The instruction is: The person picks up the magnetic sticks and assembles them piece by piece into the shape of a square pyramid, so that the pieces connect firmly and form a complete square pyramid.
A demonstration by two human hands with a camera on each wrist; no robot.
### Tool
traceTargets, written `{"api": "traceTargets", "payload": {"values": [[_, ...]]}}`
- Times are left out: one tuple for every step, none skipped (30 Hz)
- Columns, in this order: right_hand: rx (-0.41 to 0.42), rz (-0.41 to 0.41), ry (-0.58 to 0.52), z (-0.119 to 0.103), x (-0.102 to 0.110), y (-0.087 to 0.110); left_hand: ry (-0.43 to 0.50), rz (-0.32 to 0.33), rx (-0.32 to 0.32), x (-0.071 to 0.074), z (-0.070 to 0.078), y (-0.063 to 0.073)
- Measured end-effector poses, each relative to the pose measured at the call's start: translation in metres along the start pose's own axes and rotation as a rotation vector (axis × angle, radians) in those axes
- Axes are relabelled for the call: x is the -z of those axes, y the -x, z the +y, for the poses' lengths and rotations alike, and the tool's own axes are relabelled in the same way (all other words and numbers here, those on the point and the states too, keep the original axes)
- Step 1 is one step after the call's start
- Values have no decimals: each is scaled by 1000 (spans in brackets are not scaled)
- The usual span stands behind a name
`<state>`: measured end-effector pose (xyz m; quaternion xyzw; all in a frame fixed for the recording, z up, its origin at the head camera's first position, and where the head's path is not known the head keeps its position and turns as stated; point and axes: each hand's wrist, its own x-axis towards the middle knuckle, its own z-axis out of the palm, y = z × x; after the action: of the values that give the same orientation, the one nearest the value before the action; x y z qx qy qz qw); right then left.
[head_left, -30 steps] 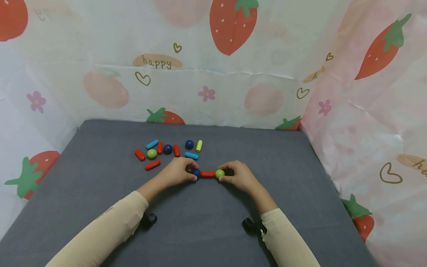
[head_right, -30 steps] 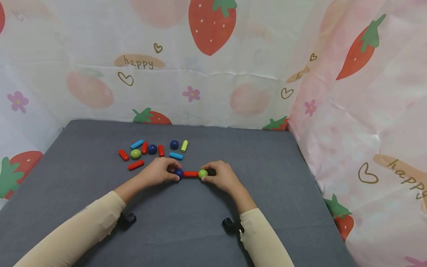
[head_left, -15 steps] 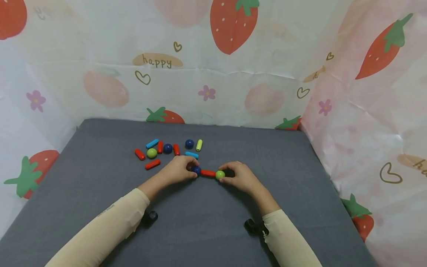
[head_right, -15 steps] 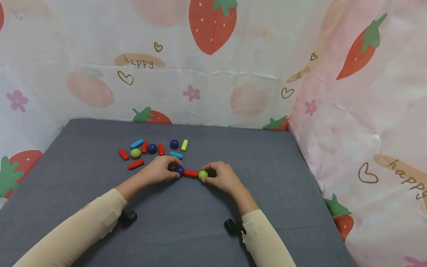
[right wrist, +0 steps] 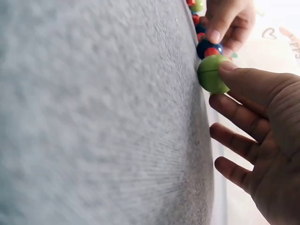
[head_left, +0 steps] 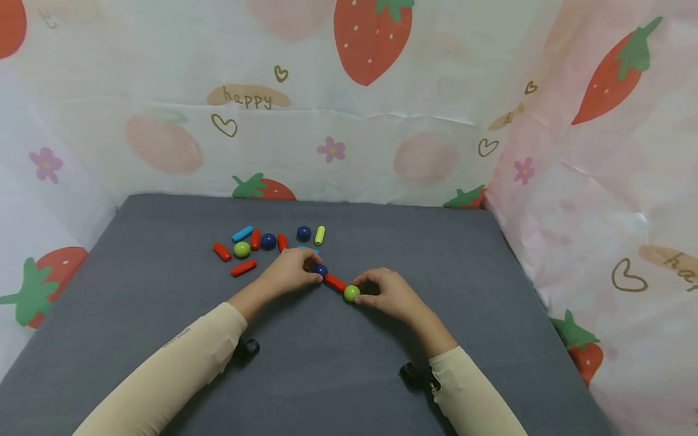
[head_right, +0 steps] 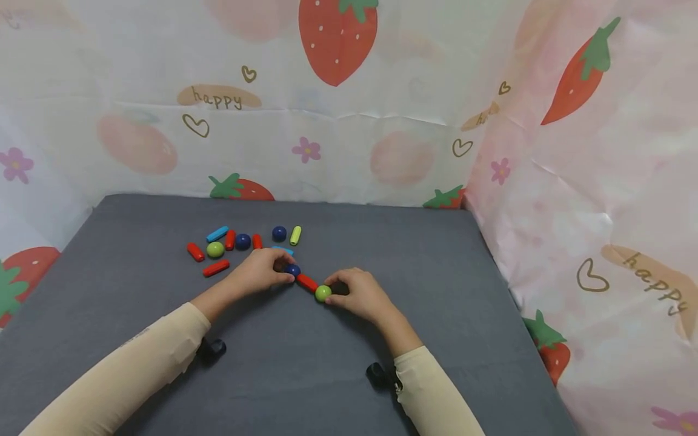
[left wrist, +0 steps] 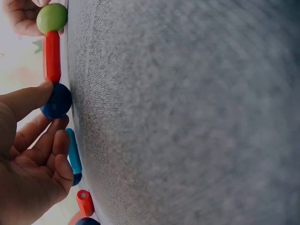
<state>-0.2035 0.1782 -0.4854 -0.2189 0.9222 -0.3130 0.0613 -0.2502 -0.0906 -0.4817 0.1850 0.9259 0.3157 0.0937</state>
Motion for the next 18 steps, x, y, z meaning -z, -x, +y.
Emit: {"api": "traceTargets", "payload": {"values": [[3, -2, 2, -1, -1, 1, 2, 0, 2, 0, 0, -1], [5, -4, 4, -2, -1, 1, 0, 2, 3, 0, 0, -1], [12, -4, 5, -3, -2, 2, -1, 1, 4, 0, 1, -1], [15, -5, 7, -5, -3, 2, 0, 2, 6, 0, 1, -1], [22, -7, 10, -5, -4, 2, 0, 4, 9, 0, 1, -2], [26, -9, 7, -6, -5, 3, 1, 7, 13, -1, 2, -2], [29, -10, 2, -8, -6, 3, 1, 9, 15, -1, 3, -2], [31, -11, 0, -8, -7, 3, 1, 13, 18, -1, 4, -3], [33, -11, -3, -10, -7, 4, 4, 15, 20, -2, 4, -3], [31, -13, -6, -10, -8, 4, 8, 17, 21, -2, 5, -3], [30, -14, -8, -11, -9, 5, 9, 21, 20, -3, 6, -3], [26, -15, -10, -12, -9, 5, 11, 23, 17, -3, 7, -4], [25, -15, -10, -13, -10, 5, 11, 24, 14, -4, 8, -4], [26, -14, -8, -13, -10, 6, 13, 24, 12, -4, 8, -4], [27, -15, -6, -13, -11, 6, 17, 23, 8, -4, 9, -4], [25, -16, -4, -14, -11, 6, 21, 22, 4, -5, 9, -5], [25, -19, -2, -14, -12, 7, 26, 20, -2, -6, 9, -6], [28, -21, -1, -15, -12, 7, 35, 15, -7, -6, 8, -6]]}}
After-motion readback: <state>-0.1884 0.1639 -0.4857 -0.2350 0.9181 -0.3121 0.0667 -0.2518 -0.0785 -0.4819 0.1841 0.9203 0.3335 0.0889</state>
